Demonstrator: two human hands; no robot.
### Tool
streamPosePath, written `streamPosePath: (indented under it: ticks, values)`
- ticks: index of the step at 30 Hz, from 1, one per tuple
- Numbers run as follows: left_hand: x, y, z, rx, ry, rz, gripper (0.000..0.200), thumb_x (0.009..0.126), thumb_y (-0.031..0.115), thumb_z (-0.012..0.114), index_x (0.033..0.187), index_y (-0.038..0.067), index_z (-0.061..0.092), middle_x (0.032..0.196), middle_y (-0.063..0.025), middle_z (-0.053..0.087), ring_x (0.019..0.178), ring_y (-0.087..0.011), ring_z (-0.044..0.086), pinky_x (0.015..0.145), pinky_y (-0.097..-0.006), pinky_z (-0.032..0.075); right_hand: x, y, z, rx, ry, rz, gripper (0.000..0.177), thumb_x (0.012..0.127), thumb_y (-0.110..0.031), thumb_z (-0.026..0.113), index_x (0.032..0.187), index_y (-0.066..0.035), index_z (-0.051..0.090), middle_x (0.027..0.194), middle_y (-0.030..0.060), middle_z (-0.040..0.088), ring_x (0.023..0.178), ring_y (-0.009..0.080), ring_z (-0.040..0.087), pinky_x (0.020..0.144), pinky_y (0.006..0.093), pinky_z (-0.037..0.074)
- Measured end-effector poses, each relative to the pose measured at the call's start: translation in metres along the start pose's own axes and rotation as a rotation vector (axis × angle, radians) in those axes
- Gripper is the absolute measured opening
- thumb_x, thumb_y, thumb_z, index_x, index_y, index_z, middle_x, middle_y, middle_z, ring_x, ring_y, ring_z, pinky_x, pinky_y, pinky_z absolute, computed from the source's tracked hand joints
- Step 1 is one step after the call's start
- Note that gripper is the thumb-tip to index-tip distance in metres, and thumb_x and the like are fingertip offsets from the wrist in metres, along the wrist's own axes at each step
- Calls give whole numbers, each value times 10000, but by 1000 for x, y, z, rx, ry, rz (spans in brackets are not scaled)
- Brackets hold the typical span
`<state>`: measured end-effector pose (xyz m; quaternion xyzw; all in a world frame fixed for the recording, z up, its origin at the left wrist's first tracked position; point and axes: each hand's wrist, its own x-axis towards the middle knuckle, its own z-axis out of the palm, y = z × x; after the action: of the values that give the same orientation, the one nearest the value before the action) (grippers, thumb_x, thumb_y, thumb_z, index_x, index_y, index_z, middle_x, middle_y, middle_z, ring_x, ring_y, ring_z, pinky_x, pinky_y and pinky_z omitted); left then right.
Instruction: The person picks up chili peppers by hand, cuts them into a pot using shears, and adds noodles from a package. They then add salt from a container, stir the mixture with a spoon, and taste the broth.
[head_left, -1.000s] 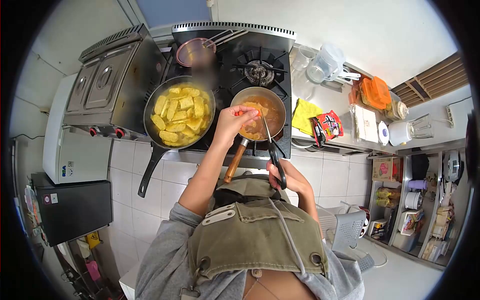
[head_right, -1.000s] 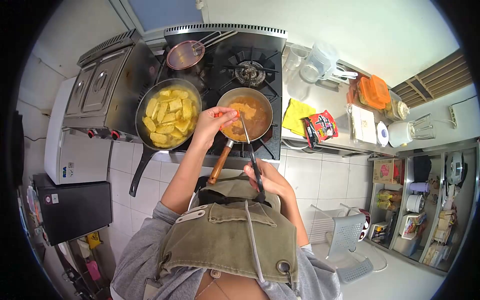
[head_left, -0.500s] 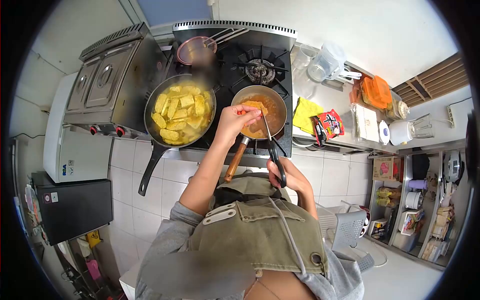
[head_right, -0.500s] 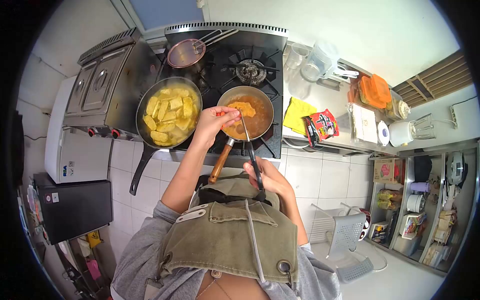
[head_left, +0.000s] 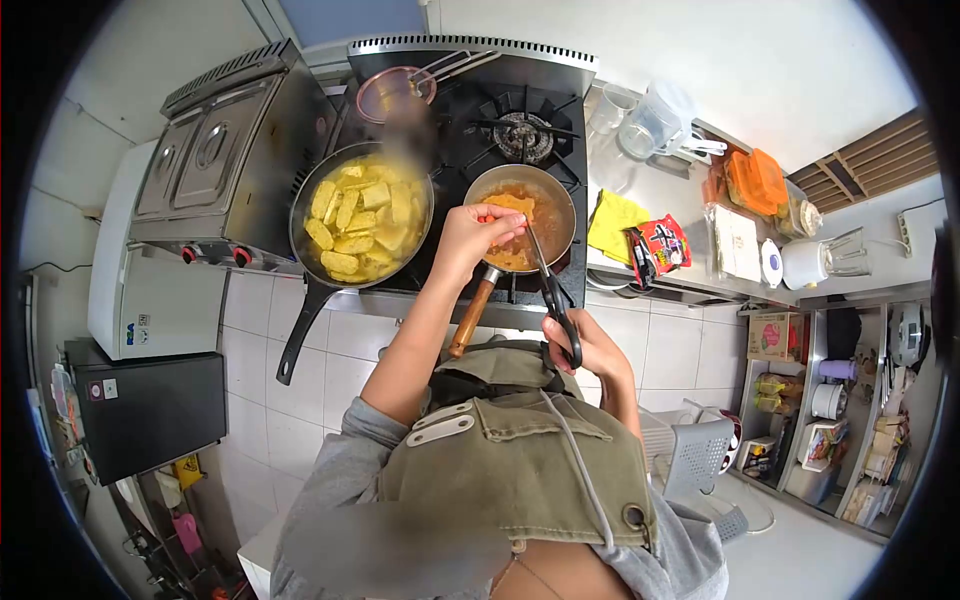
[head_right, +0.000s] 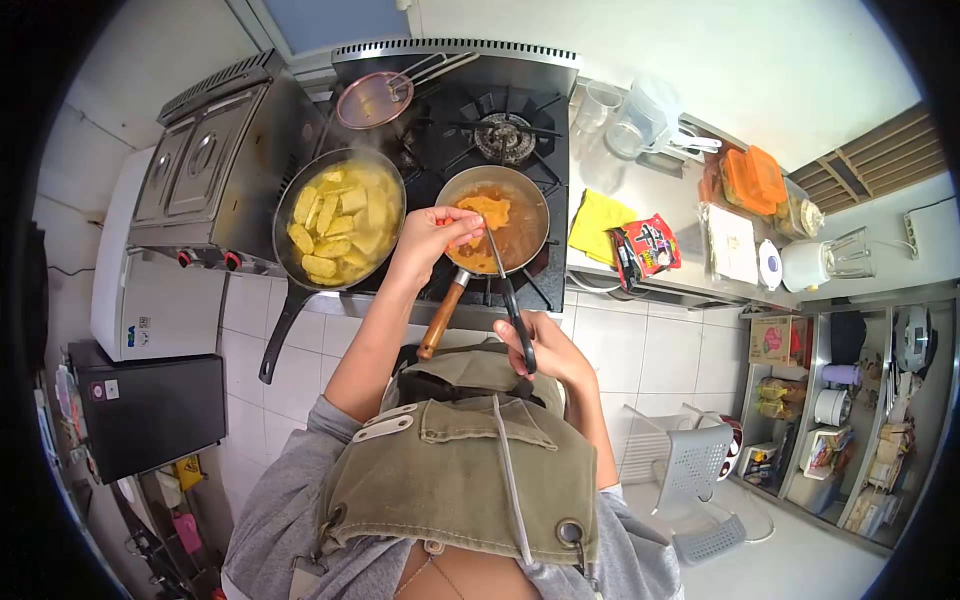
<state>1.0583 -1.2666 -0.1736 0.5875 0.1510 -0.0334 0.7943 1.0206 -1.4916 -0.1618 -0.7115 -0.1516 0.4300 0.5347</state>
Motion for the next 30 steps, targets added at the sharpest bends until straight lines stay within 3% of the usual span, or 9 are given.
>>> streamPosePath:
  ticks: [9,14,18,20,30]
  values:
    - [-2,-12,-6,-47,-42,-81,224,824,108,654,964,-65,628,903,-120,661,827,-150,650,747,-210,508,4,12,5,168,-12,-24,526,844,-540,546,655,-62,433,457,45,496,359,92,461,340,226,341]
    - [-3,-7,-4,-44,-53,-66,214,827,105,649,959,-62,627,906,-119,657,834,-151,648,758,-209,504,2,7,4,74,-16,14,500,863,-508,540,678,-55,436,475,50,509,364,97,463,349,226,344]
    - [-3,-9,-5,-87,3,-49,217,833,95,640,981,-61,611,941,-127,649,859,-167,648,762,-208,502,0,6,5,171,-14,-5,532,873,-556,479,759,-37,461,496,51,511,404,102,488,383,237,370]
    - [0,-14,-8,-91,7,-36,217,833,91,639,985,-60,606,951,-129,646,864,-172,649,761,-211,503,-1,12,5,58,-87,-24,563,865,-598,448,785,-41,465,514,47,511,424,101,488,402,242,377]
    - [-6,-13,-3,-111,-18,-29,202,823,83,647,965,-58,618,907,-126,658,855,-178,652,761,-226,508,1,13,10,16,-74,-24,608,829,-655,449,769,-50,445,527,34,495,447,96,487,406,240,376]
